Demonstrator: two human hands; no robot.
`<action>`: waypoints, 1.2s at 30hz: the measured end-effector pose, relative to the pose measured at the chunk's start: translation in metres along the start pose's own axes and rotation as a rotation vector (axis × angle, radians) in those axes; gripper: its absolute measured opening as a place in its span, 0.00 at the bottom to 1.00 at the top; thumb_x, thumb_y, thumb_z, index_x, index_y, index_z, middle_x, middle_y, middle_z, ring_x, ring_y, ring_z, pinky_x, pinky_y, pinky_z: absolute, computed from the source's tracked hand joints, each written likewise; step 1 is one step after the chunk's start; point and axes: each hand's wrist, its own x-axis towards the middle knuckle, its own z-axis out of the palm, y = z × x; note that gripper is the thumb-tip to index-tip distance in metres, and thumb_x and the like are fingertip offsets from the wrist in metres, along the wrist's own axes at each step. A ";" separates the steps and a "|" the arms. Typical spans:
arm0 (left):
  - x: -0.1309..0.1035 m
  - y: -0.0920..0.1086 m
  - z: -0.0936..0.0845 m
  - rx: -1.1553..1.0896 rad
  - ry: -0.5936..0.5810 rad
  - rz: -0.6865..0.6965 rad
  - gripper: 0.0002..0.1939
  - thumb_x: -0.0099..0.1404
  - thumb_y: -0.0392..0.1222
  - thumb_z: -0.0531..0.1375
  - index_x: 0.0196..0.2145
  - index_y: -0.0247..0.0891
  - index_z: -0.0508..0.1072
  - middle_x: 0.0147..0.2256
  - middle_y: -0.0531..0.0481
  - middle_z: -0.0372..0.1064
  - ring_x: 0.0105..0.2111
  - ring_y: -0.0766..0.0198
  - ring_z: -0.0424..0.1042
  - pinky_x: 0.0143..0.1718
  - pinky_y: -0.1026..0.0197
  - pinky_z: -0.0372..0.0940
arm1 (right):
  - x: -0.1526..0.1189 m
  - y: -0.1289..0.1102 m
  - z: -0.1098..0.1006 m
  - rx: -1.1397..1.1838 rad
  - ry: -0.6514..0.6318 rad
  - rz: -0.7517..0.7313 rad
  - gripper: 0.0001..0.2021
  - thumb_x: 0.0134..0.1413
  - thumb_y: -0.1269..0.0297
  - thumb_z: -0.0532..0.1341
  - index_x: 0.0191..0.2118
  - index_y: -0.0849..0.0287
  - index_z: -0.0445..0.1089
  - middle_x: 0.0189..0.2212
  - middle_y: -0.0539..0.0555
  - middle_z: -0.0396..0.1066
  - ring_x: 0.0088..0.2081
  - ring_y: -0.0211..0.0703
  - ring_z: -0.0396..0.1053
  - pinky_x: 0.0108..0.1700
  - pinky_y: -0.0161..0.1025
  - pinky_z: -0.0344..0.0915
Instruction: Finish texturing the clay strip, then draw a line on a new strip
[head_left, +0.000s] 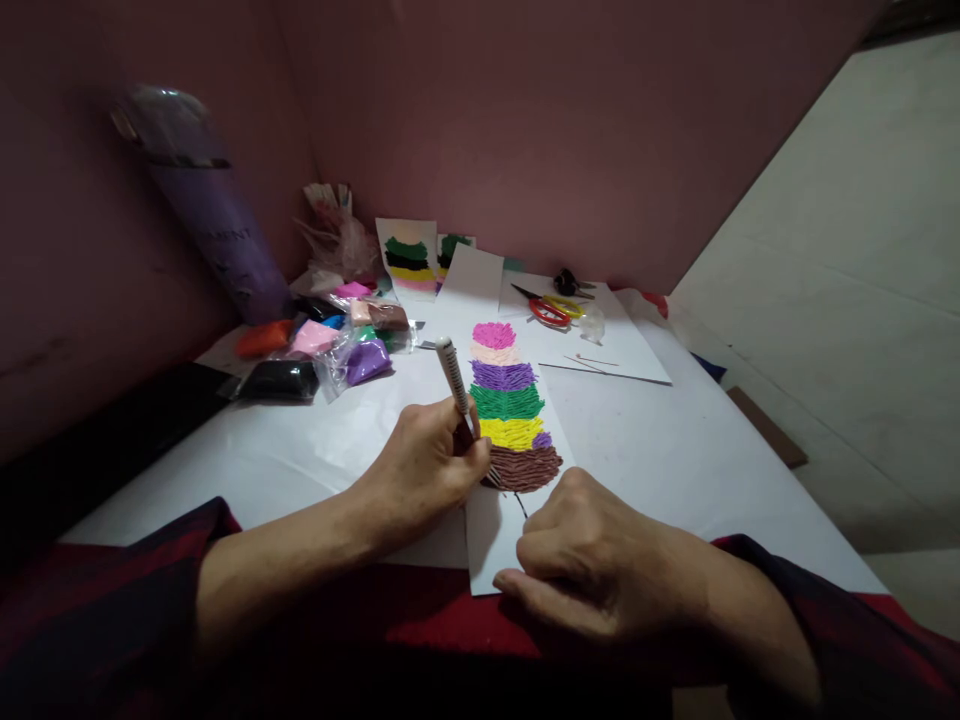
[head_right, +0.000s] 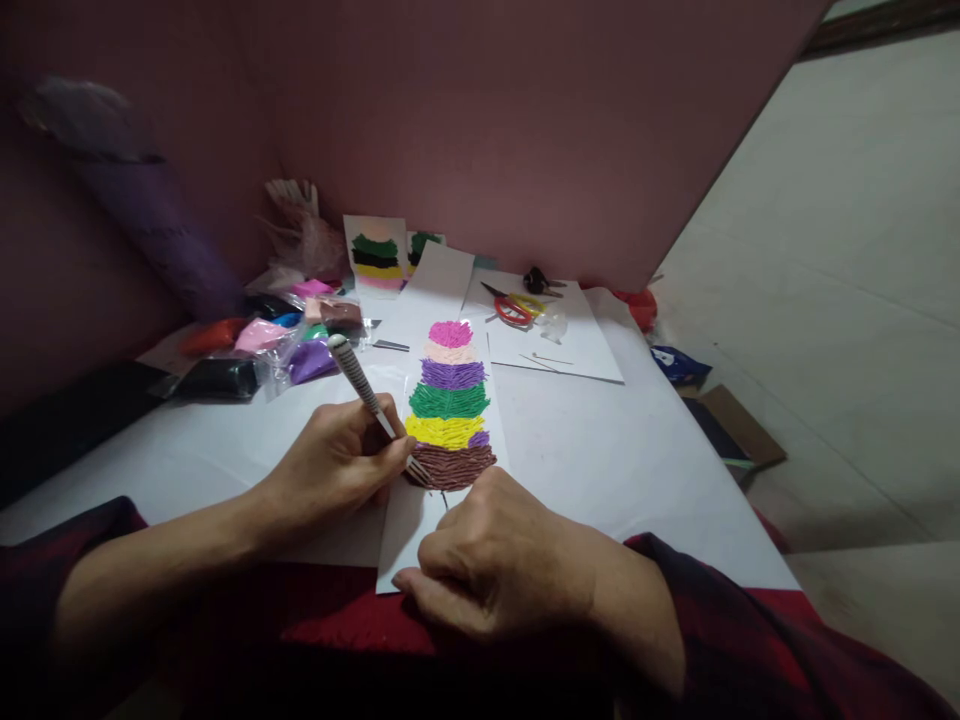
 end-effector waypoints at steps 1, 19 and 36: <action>0.000 0.000 -0.001 -0.008 -0.005 0.011 0.08 0.59 0.30 0.55 0.24 0.37 0.62 0.18 0.58 0.62 0.21 0.72 0.62 0.21 0.70 0.56 | 0.000 0.000 0.000 0.006 -0.001 0.003 0.19 0.59 0.68 0.56 0.17 0.59 0.58 0.13 0.43 0.57 0.17 0.32 0.46 0.23 0.37 0.45; 0.004 -0.007 -0.010 0.037 -0.012 0.144 0.09 0.55 0.26 0.54 0.22 0.36 0.61 0.19 0.60 0.57 0.20 0.74 0.56 0.22 0.70 0.55 | -0.003 0.001 0.004 0.077 -0.049 0.085 0.19 0.61 0.66 0.55 0.19 0.59 0.52 0.16 0.42 0.46 0.20 0.31 0.43 0.25 0.36 0.43; 0.007 -0.010 -0.015 0.085 -0.031 0.131 0.10 0.54 0.26 0.55 0.22 0.37 0.59 0.18 0.61 0.54 0.19 0.74 0.52 0.21 0.70 0.52 | -0.001 -0.001 -0.001 0.048 -0.085 0.066 0.20 0.62 0.67 0.55 0.19 0.59 0.55 0.15 0.42 0.51 0.19 0.31 0.46 0.26 0.35 0.47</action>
